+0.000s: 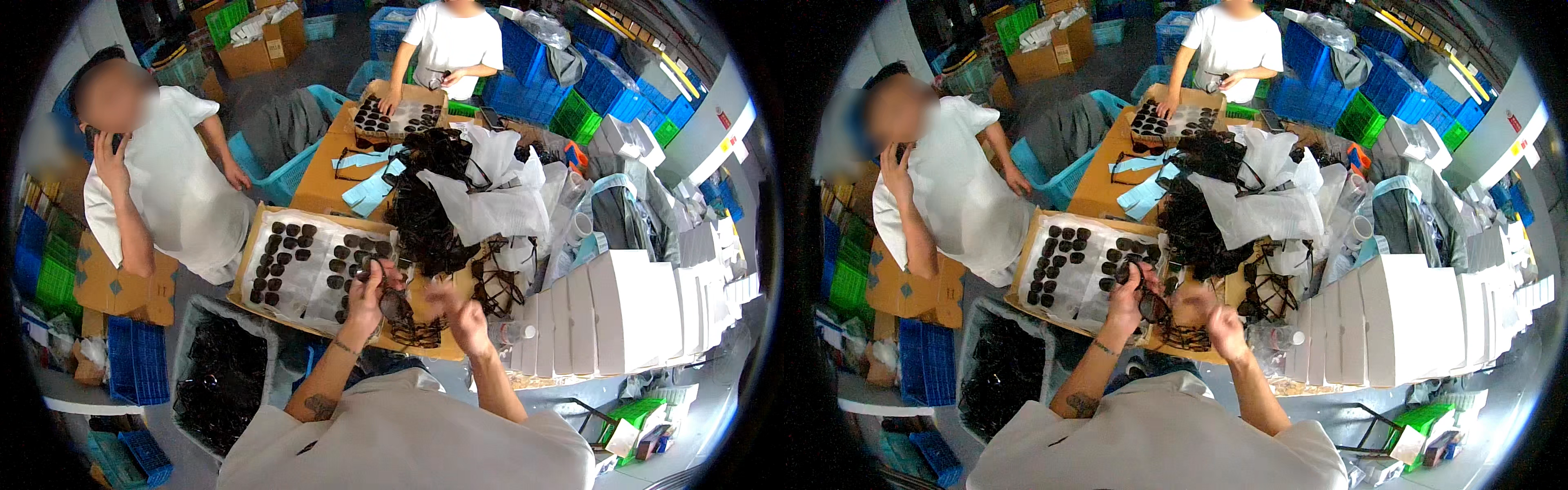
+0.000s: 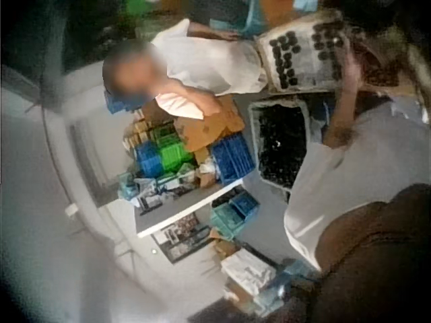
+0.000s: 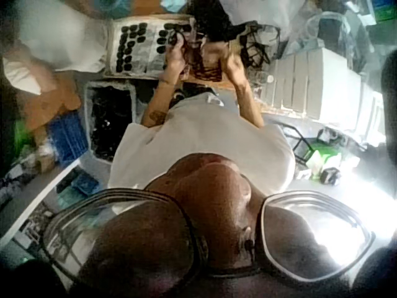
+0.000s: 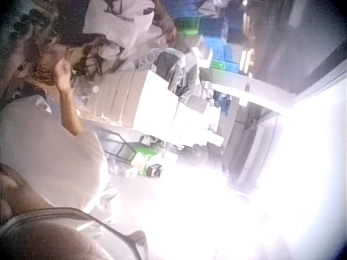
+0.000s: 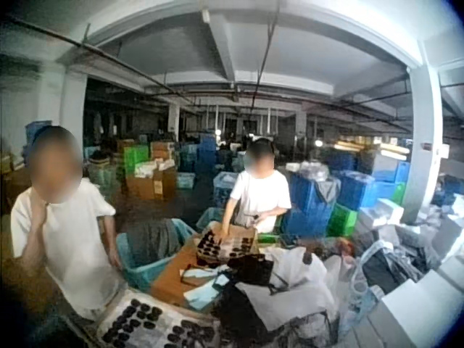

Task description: The person assembles sunglasses by picking up lenses and frames from a tray and bin, then snapping them together. The person places the completed sunglasses into a pile on the table. The person repeats this process for multiple pairs.

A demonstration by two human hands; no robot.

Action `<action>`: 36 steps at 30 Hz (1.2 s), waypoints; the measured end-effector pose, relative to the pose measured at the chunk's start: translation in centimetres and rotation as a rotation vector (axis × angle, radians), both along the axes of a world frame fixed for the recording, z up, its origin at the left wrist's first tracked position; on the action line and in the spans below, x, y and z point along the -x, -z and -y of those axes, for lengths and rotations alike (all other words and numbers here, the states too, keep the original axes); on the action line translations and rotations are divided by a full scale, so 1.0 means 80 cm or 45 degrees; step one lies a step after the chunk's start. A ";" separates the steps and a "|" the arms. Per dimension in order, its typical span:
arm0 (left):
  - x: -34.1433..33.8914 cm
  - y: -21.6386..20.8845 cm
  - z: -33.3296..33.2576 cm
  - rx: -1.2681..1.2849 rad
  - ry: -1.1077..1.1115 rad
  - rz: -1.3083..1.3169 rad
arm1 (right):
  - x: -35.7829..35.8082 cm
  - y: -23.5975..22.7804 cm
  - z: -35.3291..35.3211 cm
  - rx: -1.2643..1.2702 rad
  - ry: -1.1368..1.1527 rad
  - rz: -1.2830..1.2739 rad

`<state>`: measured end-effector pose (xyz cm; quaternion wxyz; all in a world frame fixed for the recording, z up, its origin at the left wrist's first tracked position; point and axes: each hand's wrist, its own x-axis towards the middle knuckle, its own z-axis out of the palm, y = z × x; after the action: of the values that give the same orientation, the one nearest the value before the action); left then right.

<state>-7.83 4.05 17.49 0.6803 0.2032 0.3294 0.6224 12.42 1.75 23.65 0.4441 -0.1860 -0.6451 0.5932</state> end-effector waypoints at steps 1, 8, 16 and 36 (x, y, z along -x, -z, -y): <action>0.011 -0.004 0.006 -0.095 0.036 -0.082 | 0.000 0.016 -0.001 0.192 0.216 0.148; 0.019 -0.048 0.040 -0.362 0.284 -0.529 | 0.077 0.047 0.007 0.419 -0.150 0.390; 0.042 0.019 0.120 -0.516 -0.212 -1.265 | 0.144 0.150 0.039 0.457 0.170 0.417; 0.248 0.074 0.221 0.229 -1.008 0.054 | 0.295 0.232 -0.091 0.611 0.163 0.629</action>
<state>-27.65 -13.61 11.57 0.4099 -0.0126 0.4211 0.8090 -11.15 9.02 5.07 0.2547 -0.4631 -0.5623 0.6360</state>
